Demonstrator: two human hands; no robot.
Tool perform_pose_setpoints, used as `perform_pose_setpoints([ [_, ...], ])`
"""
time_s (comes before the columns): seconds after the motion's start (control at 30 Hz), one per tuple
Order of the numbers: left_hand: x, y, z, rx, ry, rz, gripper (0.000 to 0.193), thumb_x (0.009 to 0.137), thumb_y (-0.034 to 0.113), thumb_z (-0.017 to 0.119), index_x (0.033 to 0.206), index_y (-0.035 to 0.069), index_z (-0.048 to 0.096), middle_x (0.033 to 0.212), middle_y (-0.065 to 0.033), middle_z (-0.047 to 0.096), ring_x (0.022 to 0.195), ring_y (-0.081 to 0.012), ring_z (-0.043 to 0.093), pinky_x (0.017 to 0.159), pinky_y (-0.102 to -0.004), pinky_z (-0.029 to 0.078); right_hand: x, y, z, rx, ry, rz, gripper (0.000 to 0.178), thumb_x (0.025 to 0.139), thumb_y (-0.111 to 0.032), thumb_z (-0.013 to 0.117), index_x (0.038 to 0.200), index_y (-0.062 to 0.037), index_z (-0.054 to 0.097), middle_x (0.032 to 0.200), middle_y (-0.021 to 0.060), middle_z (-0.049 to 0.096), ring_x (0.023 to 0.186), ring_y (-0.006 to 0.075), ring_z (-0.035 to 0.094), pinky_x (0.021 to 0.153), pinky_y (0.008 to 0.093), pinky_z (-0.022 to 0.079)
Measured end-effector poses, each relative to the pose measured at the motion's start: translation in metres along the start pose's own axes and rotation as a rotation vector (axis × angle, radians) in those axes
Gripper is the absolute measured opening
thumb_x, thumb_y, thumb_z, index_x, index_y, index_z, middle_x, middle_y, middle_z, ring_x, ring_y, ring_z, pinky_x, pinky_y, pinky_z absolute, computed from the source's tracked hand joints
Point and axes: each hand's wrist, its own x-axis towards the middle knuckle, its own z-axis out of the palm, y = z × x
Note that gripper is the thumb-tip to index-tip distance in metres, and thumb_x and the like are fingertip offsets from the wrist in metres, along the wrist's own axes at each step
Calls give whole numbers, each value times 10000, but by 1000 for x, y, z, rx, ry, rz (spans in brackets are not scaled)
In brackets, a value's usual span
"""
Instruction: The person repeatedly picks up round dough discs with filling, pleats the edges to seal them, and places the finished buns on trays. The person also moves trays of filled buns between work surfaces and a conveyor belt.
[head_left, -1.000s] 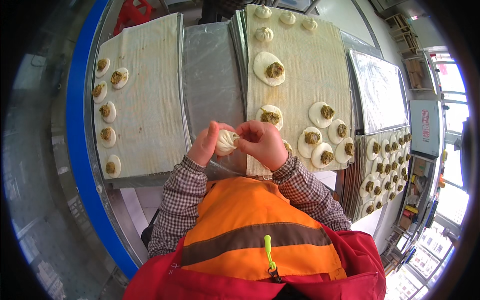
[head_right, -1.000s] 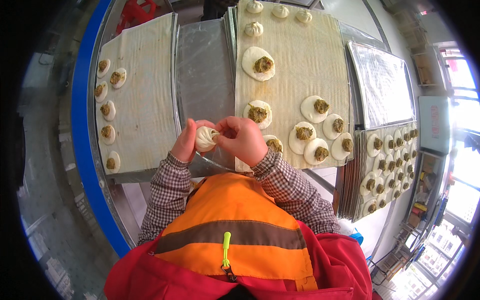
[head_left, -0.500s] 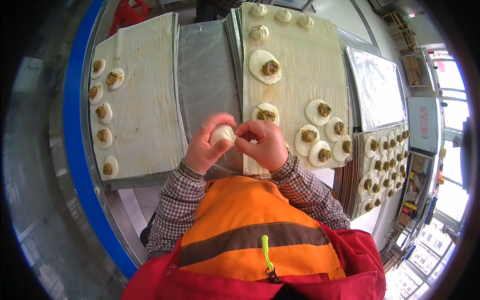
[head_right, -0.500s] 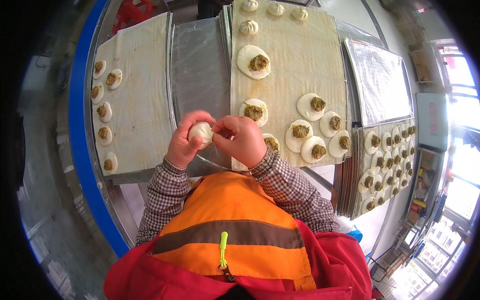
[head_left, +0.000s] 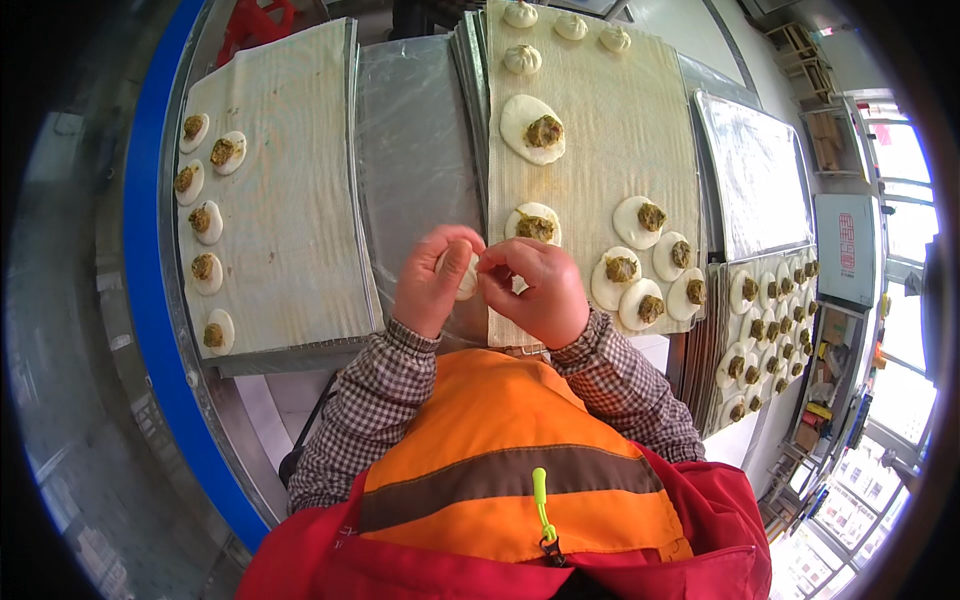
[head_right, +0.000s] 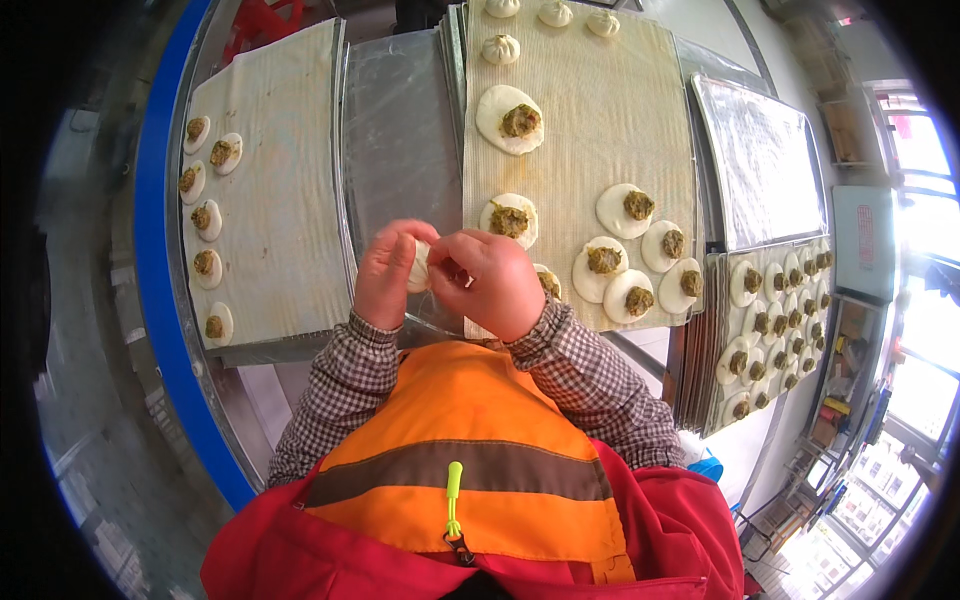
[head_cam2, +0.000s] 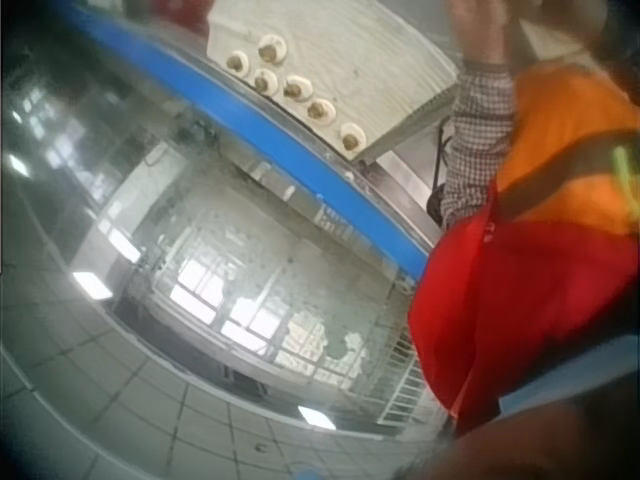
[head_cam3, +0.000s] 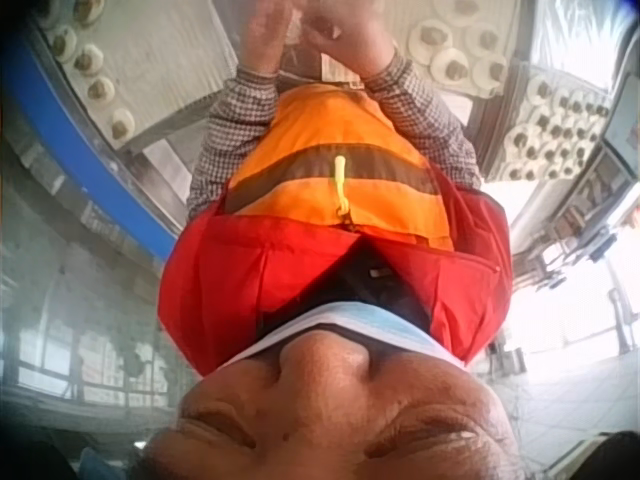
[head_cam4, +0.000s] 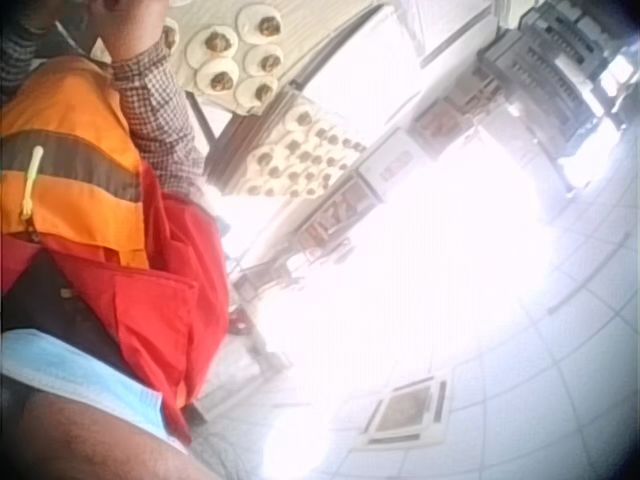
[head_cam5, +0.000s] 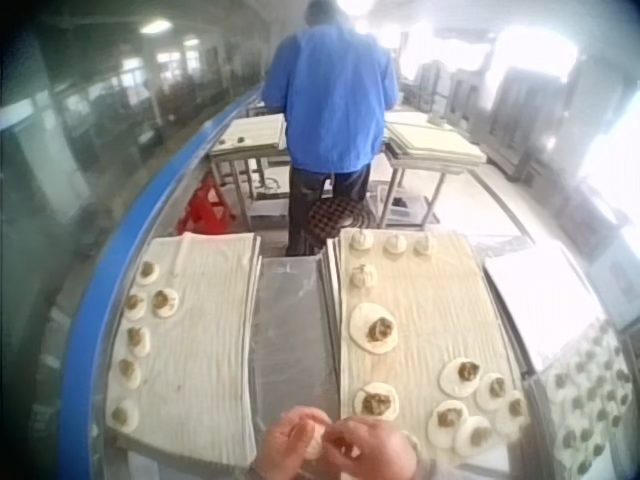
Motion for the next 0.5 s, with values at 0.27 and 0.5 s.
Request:
perform_pose_setpoints([
  [0.27,5,1,-8,-266,-190,-414,558,960,563,373,962,43,576,776,-37,605,629,-111,589,502,-234,474,2,-1,-5,-218,-63,-176,225,719,-4,674,931,-31,601,717,69,581,579,196,601,513,300,486],
  [0.5,24,6,1,-460,-414,-860,597,933,616,370,1026,55,556,823,-47,619,599,-135,600,425,-264,464,1,10,-34,-132,-253,-169,198,721,-116,698,871,-69,577,745,101,577,596,313,577,522,398,466],
])
